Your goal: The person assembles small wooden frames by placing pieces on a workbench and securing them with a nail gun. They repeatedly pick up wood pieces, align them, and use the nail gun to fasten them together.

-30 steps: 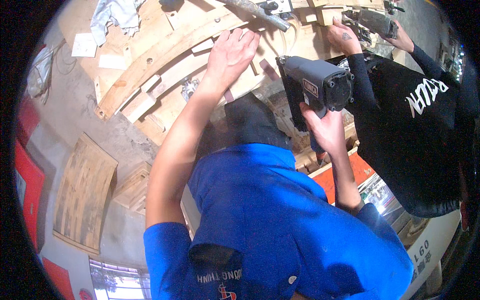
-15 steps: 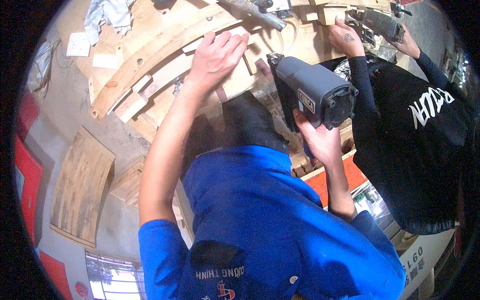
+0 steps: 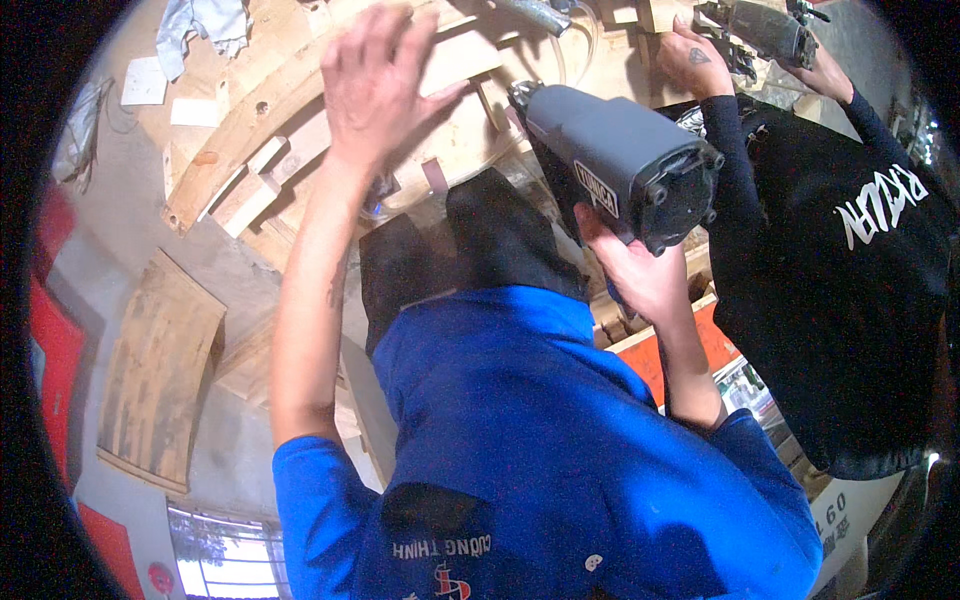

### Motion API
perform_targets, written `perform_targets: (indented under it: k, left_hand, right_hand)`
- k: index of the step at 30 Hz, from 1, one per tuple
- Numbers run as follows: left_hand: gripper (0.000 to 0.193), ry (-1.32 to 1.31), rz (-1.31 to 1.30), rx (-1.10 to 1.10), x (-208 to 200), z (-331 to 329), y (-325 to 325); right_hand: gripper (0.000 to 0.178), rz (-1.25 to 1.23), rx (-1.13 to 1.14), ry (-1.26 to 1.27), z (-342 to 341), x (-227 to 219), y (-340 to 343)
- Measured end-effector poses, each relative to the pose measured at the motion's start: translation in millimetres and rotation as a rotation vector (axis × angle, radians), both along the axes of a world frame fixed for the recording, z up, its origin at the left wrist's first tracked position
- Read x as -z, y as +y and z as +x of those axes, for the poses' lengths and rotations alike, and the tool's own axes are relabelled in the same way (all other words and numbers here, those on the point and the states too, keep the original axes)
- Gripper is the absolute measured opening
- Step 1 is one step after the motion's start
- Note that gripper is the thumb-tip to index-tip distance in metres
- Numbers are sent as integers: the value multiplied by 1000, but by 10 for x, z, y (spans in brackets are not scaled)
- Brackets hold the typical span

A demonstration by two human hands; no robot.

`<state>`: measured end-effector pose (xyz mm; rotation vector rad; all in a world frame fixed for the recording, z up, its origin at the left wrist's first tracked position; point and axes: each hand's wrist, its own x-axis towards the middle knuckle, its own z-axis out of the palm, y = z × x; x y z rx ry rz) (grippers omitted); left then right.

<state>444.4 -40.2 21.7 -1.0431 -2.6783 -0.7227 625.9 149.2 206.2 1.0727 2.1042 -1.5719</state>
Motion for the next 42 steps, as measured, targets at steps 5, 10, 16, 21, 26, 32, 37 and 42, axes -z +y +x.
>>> perform_targets:
  k: [5,10,16,21,26,32,37,42]
  left_hand:
    - [118,-68,-173,-41,-87,-123,-5]
    - [122,-234,-216,-15,-163,-247,-75]
    - [122,-246,-258,45,-200,-348,-236]
    - [117,-257,-203,32,-195,-356,-227]
    - [117,-296,-166,2,-210,-301,-234]
    - [116,-315,-140,-91,-172,-235,-177]
    - [114,-327,-166,-97,-150,-248,-154]
    - [114,-303,-198,-111,-134,-233,-130]
  right_hand:
    - [31,124,-249,-17,-290,-18,18]
    - [37,202,-437,42,-722,20,81]
    - [36,214,-552,-51,-1042,58,82]
    - [34,223,-575,-86,-1095,115,23]
    - [33,179,-448,-200,-932,18,-8]
    - [30,232,-191,-89,-710,-13,35]
    - [22,255,-314,-65,-828,286,135]
    - [29,133,-256,-145,-897,453,114]
